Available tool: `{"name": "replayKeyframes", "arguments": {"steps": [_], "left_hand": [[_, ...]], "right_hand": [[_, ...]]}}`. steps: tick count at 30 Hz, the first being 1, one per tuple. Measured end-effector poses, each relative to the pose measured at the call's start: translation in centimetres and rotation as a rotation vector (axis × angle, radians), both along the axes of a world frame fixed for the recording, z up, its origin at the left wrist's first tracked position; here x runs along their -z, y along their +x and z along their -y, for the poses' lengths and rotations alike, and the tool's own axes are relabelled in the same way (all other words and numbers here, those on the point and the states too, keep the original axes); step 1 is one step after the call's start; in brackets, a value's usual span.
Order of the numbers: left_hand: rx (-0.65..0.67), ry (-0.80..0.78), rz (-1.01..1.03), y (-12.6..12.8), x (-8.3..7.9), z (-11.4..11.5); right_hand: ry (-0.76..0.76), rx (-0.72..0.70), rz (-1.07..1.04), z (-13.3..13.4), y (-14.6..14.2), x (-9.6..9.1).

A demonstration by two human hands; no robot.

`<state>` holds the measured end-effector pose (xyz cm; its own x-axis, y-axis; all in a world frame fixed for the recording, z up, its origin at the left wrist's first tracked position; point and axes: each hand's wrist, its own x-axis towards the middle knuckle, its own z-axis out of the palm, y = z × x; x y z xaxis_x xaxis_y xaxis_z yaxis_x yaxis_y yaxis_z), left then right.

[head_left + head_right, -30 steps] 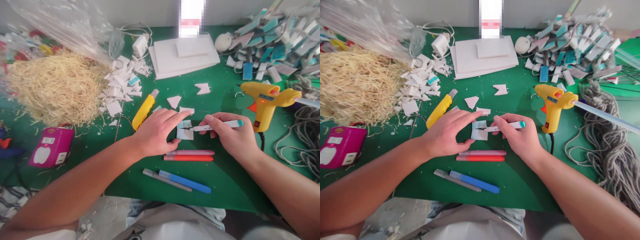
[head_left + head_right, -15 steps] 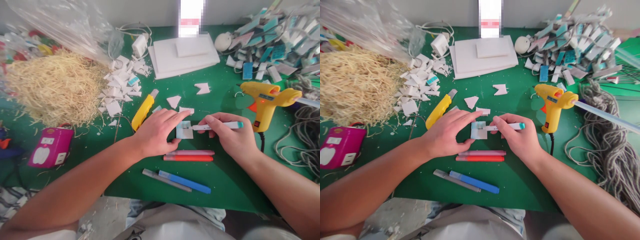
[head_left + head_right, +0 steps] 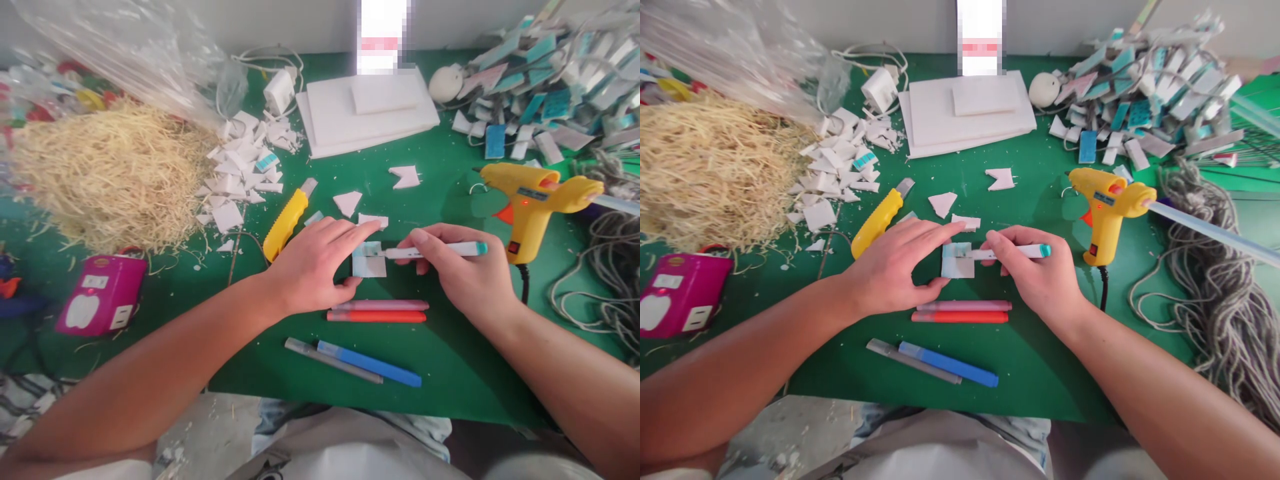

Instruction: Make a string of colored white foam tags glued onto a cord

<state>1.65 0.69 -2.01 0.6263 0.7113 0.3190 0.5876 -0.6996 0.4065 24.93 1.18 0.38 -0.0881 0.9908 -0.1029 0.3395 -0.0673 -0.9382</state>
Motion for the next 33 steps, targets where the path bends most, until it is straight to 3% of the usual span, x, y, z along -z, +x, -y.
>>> {"name": "replayKeyframes", "arguments": {"steps": [8, 11, 14, 21, 28, 33], "left_hand": [[-0.007, 0.092, -0.022, -0.3, -1.1, 0.4], [-0.113, 0.18, -0.054, -1.3, -2.0, 0.3], [-0.263, 0.213, -0.224, -2.8, -2.6, 0.1], [-0.371, 0.276, -0.372, -3.9, -2.7, -0.3], [-0.174, 0.343, -0.424, -3.4, -1.1, -1.3], [-0.183, 0.262, -0.187, -2.6, -1.5, -0.5]], "right_hand": [[0.064, 0.007, -0.063, -0.1, 0.4, -0.1], [0.083, 0.011, -0.079, -0.2, 0.5, -0.2], [0.085, 0.007, -0.092, -0.2, 0.5, -0.2], [0.075, 0.008, -0.086, 0.0, 0.4, -0.1], [0.083, 0.048, -0.076, 0.2, 0.2, -0.4], [0.102, -0.031, -0.173, 0.4, 0.7, -0.1]]}}
